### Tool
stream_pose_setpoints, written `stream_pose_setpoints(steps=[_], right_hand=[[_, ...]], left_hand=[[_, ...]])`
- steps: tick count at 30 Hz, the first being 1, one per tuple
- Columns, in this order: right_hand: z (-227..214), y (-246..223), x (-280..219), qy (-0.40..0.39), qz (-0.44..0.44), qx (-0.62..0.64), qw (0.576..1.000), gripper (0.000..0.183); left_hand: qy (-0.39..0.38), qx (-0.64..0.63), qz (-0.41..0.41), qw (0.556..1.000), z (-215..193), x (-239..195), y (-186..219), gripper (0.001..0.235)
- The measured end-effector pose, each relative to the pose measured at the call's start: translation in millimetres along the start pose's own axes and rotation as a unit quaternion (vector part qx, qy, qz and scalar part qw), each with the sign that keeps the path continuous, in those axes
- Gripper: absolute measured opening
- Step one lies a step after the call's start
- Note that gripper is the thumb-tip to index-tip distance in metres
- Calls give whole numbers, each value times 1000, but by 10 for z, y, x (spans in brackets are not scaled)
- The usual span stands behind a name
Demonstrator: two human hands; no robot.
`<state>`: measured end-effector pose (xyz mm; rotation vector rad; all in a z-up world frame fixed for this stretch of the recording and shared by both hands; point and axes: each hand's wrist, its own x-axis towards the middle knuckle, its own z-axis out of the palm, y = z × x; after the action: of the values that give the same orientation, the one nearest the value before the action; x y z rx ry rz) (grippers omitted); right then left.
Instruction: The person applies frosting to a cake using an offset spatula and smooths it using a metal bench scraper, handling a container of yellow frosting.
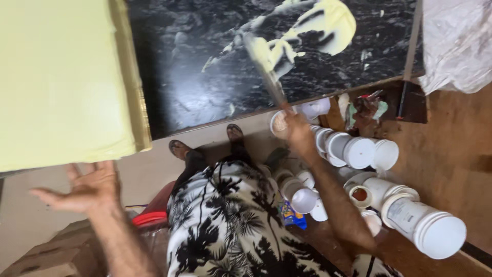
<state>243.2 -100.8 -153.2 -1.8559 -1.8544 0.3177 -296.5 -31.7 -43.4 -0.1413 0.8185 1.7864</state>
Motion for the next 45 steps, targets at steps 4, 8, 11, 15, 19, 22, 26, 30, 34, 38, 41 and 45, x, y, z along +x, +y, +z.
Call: stream_pose_setpoints(steps=[4,8,11,15,19,22,26,30,34,38,41,45], right_hand=[[-675,1156,462,66,37,28,997,31],[-993,1264,378,-11,421,346,838,32],[-815,891,48,-48,540,472,695,27],[-682,810,166,-37,399,353,846,22],[-490,999,849,74,213,96,970,39],[-170,741,1470,71,133,-45,987,43],[92,-145,988,-178,203,5,963,49],[-2,-654,31,-181,15,-11,983,60],[-36,-130,-268,-209,120,420,875,24],[-650,453,93,100,2,-11,995,18],[-518,339,364,51,186,-181,964,62],[-44,-44,242,-11,201,-148,968,52]], left_hand=[[-58,-21,-6,998,-187,44,128,117],[-55,-46,-3,997,-172,130,57,115],[-62,-21,1,998,-177,68,-30,117],[-65,-40,-27,997,-75,84,-145,113],[-79,-27,-26,996,28,127,-247,110],[-70,-28,-32,997,64,122,-271,108],[-36,6,-42,998,109,139,-128,110],[-59,6,-51,997,75,142,-51,108],[-62,35,-47,996,143,141,-3,109],[-61,45,-39,996,208,76,-34,108],[-67,40,-25,997,286,24,-182,107],[-67,20,-41,997,249,-69,-266,107]])
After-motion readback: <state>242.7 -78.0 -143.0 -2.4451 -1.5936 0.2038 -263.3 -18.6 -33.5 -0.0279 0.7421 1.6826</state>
